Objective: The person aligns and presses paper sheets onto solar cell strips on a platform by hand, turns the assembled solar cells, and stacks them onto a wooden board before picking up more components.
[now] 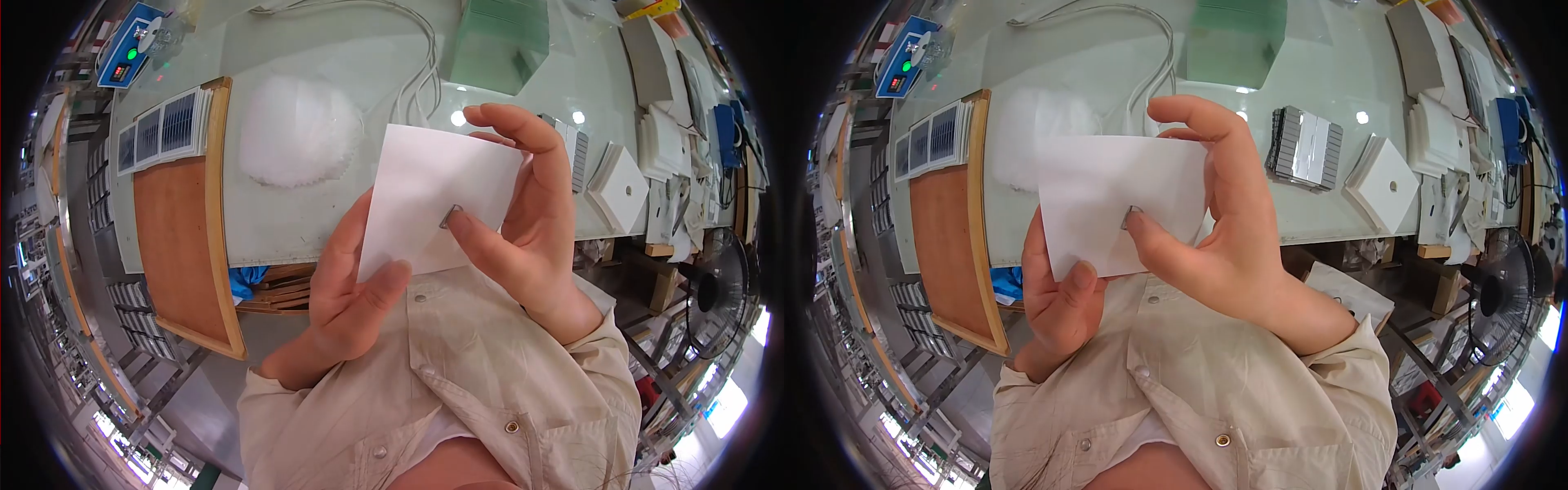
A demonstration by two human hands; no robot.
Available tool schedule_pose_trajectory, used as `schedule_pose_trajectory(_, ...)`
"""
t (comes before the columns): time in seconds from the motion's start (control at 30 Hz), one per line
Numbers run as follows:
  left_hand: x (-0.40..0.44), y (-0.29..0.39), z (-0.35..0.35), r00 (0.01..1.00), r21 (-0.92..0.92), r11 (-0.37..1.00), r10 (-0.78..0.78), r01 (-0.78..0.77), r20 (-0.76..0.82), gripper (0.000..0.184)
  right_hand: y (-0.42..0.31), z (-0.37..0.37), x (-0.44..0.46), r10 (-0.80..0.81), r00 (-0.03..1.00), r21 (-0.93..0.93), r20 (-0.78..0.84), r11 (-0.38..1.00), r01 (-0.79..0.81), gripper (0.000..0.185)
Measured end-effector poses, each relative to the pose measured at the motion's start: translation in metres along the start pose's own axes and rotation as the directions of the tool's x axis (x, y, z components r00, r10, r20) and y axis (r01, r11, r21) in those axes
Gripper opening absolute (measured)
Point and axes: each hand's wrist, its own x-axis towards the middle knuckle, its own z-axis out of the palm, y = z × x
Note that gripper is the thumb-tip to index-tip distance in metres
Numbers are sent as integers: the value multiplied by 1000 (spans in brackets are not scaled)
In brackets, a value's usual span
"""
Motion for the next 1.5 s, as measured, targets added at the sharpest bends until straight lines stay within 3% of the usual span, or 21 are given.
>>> schedule_pose_trajectory(0.1,-2,-3,-2,1000,11,1000,8,-8,-4,53,-2,5,0,44,998,74,-38,996,-41,61)
schedule_pose_trajectory(0.27,-2,-2,-3,1000,16,1000,5,-5,-5,54,-2,5,0,40,999,38,-35,999,-39,60)
schedule_pose_trajectory(0.37,-3,-3,-4,998,127,991,-39,45,-49,61,-3,6,0,52,997,53,-48,997,-50,59)
schedule_pose_trajectory(0.63,-4,-5,-1,993,40,998,-40,45,-115,61,-4,5,-1,65,997,32,-42,997,-64,59)
schedule_pose_trajectory(0.7,-5,-5,0,991,35,998,-40,45,-129,61,-5,5,-1,117,993,108,-31,988,-113,58)
schedule_pose_trajectory(0.77,-4,-4,1,989,34,998,-39,45,-142,62,-6,4,-1,96,995,111,-26,990,-92,58)
schedule_pose_trajectory(0.83,-2,-1,2,993,-158,986,-76,61,-92,58,-5,3,-1,73,997,116,-22,991,-70,58)
schedule_pose_trajectory(1.0,-3,-2,3,987,-162,983,-111,92,-116,59,2,3,-1,-52,998,-1,-33,999,52,61)
schedule_pose_trajectory(1.2,-5,-2,7,984,-115,990,-101,84,-147,60,1,5,0,-73,997,-117,-30,991,69,63)
schedule_pose_trajectory(1.3,-3,-1,4,988,-113,991,-92,78,-123,60,-2,8,-2,-12,999,-32,-52,999,10,64)
schedule_pose_trajectory(1.5,0,5,9,983,-166,979,-140,119,-119,63,1,7,-3,-73,996,-30,-42,997,72,63)
